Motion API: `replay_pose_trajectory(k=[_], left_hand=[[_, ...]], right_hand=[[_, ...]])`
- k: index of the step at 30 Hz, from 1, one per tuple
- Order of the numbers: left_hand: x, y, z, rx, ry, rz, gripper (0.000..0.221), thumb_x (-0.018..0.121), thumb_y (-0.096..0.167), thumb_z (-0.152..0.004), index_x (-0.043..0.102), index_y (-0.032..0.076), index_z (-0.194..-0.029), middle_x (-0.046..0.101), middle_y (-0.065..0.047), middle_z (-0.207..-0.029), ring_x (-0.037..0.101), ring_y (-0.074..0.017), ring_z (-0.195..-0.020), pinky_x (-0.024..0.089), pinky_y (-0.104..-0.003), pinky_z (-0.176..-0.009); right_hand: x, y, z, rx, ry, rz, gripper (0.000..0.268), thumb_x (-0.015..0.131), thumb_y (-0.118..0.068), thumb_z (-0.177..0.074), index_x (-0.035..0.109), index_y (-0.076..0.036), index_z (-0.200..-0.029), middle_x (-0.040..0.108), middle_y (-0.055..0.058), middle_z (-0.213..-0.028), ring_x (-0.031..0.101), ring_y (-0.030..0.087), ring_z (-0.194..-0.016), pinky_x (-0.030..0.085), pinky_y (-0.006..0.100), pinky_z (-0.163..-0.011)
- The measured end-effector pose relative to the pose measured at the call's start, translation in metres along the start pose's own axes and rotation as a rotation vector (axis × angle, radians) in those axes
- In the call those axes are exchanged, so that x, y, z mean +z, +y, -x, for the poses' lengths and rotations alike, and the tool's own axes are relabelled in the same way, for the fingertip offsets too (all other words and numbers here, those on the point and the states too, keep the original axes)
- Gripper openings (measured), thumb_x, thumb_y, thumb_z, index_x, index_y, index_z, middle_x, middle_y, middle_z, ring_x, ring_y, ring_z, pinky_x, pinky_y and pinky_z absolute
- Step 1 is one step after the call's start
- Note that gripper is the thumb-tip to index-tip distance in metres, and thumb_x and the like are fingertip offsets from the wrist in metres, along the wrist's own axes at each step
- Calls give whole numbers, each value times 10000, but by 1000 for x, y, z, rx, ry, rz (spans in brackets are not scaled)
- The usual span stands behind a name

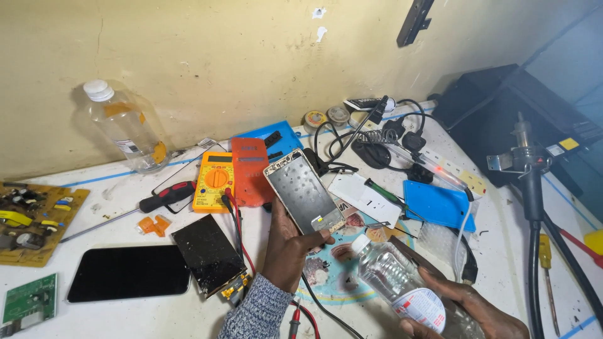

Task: Reassembling a mobile phone by installing internal components, connecting cables, and attaching the screen and back cover.

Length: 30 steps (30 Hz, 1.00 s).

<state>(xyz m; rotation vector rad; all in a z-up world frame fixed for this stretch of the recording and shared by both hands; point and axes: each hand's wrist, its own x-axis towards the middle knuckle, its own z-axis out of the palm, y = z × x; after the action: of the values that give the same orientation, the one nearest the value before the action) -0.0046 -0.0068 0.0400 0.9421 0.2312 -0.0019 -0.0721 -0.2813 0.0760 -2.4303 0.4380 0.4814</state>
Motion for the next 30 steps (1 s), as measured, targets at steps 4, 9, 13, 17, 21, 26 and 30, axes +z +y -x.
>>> replay_pose_trajectory(k=[4,9,13,17,21,26,30], left_hand=[[-1,4,4,-77,-2,3,1239,599,-128,-679,-32,385,-1614,36,-48,-1721,782,-498,-793,656,-533,-794],[4,10,6,-91,114,15,1232,703,-113,-681,102,382,-1636,685,-226,-1170,723,-366,-643,463,-425,-543],[10,13,6,39,146,1,926,801,-72,-604,441,170,-1422,756,-245,-943,636,-274,-508,457,-337,-388],[14,20,8,-5,99,-14,866,784,-14,-655,495,173,-1450,777,-193,-1026,751,-284,-649,507,-372,-647],[13,13,4,14,119,48,628,822,-14,-673,602,25,-1260,727,-166,-890,706,-289,-571,625,-424,-762],[11,12,4,38,152,-18,459,804,113,-745,683,30,-1179,772,-146,-924,720,-269,-779,623,-425,-830],[13,10,3,24,192,-87,406,753,193,-816,745,63,-1200,828,-97,-1072,770,-221,-1004,624,-382,-942]], right_hand=[[12,97,-76,-237,-231,72,1016,1033,-329,-692,488,-500,-1532,455,-218,-1646,432,46,-1534,280,434,-1275],[13,80,-50,-430,-355,-173,787,753,-523,-765,591,-287,-1498,532,-115,-1637,420,104,-1561,386,466,-1233],[30,130,-134,-512,-753,-162,1249,632,-981,-580,342,-316,-1596,189,-59,-1743,151,213,-1620,170,611,-1245],[17,119,-132,-378,-727,-134,1255,704,-912,-503,389,-361,-1586,215,-98,-1744,146,174,-1622,162,591,-1257],[12,124,-139,-283,-670,-43,1274,682,-895,-438,397,-415,-1583,198,-156,-1747,162,132,-1623,191,548,-1266],[10,109,-129,-298,-672,-94,1209,733,-820,-516,364,-396,-1587,251,-145,-1734,219,150,-1613,240,562,-1270],[7,103,-127,-319,-687,-164,1219,786,-807,-526,391,-354,-1586,288,-109,-1733,257,160,-1607,264,534,-1252]])
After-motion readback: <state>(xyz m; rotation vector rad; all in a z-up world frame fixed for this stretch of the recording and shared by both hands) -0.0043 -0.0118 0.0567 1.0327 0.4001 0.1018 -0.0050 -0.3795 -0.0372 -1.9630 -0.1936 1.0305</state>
